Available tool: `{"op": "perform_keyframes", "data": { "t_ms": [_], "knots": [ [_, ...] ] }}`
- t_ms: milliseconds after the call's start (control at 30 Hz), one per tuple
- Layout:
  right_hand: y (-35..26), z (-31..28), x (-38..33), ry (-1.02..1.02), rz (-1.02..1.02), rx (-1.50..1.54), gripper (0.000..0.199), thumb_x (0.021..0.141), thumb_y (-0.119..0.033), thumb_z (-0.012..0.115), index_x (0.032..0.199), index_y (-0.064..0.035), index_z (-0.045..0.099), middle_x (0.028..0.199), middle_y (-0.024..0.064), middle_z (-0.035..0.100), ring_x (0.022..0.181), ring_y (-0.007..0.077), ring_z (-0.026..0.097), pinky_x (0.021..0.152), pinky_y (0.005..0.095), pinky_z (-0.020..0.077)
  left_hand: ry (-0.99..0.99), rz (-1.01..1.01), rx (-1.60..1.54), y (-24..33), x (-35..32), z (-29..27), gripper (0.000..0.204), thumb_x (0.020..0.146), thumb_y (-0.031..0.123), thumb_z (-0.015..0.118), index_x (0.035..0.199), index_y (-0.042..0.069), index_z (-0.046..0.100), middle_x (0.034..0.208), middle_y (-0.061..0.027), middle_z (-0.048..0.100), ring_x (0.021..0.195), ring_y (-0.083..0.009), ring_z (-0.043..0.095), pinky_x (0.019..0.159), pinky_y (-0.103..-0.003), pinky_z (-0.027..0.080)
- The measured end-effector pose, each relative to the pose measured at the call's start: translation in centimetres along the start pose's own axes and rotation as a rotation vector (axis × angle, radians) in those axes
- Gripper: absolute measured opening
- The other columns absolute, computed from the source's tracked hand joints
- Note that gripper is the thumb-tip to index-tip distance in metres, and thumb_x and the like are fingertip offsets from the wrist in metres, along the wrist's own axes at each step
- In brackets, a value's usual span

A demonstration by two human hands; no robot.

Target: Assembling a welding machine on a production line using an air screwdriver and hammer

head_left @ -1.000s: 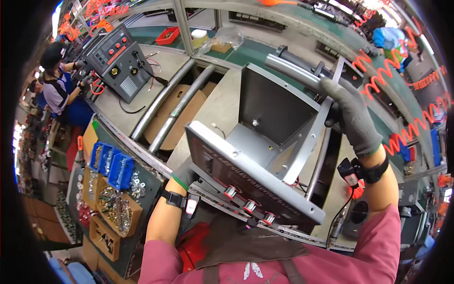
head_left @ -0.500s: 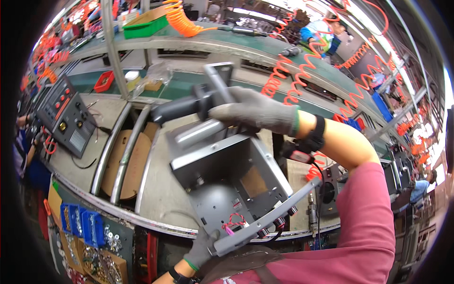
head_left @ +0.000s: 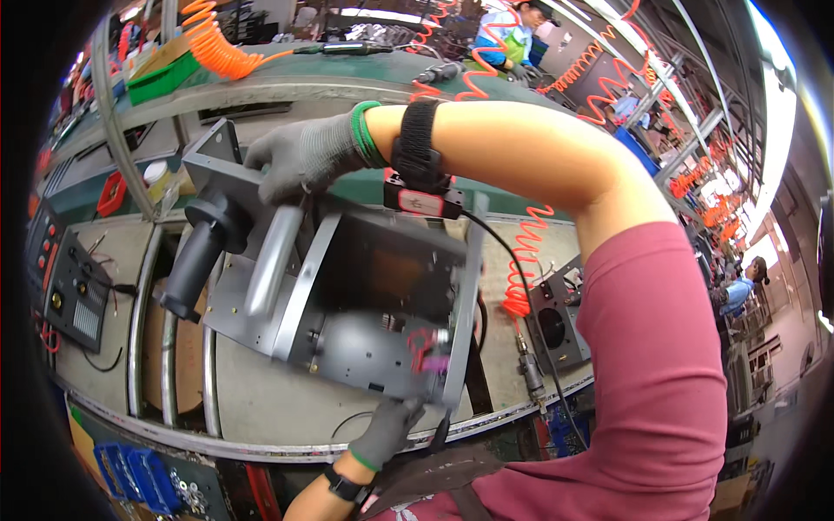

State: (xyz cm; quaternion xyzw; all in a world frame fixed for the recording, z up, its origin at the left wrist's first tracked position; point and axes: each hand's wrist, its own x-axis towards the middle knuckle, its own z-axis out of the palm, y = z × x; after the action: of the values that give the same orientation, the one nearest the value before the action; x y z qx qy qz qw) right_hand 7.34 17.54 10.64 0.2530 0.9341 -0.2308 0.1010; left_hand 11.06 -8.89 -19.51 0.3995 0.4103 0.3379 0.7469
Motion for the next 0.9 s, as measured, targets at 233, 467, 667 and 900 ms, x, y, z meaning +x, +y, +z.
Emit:
{"op": "perform_keyframes", "data": {
  "t_ms": [233, 467, 667, 900],
  "knots": [
    [-0.3, -7.8, -16.7, 0.467, 0.028, 0.506, 0.04, 0.081, -0.025, 0.064, 0.113, -0.001, 0.059, 0.092, 0.0044, 0.061, 0.081, 0.0147, 0.058, 0.072, 0.0281, 0.0493, 0.016, -0.244, -0.241, 7.3, 5.7, 1.6, 0.05, 0.089, 0.039, 0.055, 0.125, 0.005, 0.05, 0.128, -0.0097, 0.057, 0.12, -0.024, 0.054, 0.078, -0.052, 0.045],
    [4.7, 14.6, -36.5, 0.907, 0.631, 0.21, 0.032, 0.088, -0.019, 0.061, 0.116, -0.0044, 0.061, 0.1, 0.0127, 0.066, 0.09, 0.0201, 0.064, 0.081, 0.0328, 0.051, 0.309, 0.305, 0.649, 5.5, -0.4, -14.2, 0.026, 0.089, 0.013, 0.056, 0.108, -0.004, 0.057, 0.105, -0.0145, 0.066, 0.098, -0.0247, 0.062, 0.091, -0.035, 0.05],
    [0.7, 34.9, -25.6, 0.847, 0.656, 0.882, 0.085, 0.079, -0.033, 0.072, 0.144, -0.0049, 0.025, 0.136, 0.0206, 0.044, 0.116, 0.0282, 0.054, 0.092, 0.0357, 0.049, 0.584, 0.086, 0.047, 9.9, -0.2, -22.1, 0.045, 0.09, 0.027, 0.061, 0.13, 0.009, 0.048, 0.09, -0.0211, 0.063, 0.072, -0.0264, 0.063, 0.051, -0.03, 0.053],
    [4.3, 36.8, -15.8, 0.923, 0.998, 0.573, 0.081, 0.071, -0.024, 0.071, 0.139, -0.0047, 0.031, 0.117, 0.0203, 0.051, 0.111, 0.0378, 0.051, 0.094, 0.044, 0.044, 0.625, 0.262, 0.38, 5.5, 1.0, -24.4, 0.052, 0.093, 0.0, 0.045, 0.143, 0.008, 0.035, 0.126, -0.0168, 0.052, 0.085, -0.0168, 0.061, 0.032, -0.023, 0.039]
  ]
}}
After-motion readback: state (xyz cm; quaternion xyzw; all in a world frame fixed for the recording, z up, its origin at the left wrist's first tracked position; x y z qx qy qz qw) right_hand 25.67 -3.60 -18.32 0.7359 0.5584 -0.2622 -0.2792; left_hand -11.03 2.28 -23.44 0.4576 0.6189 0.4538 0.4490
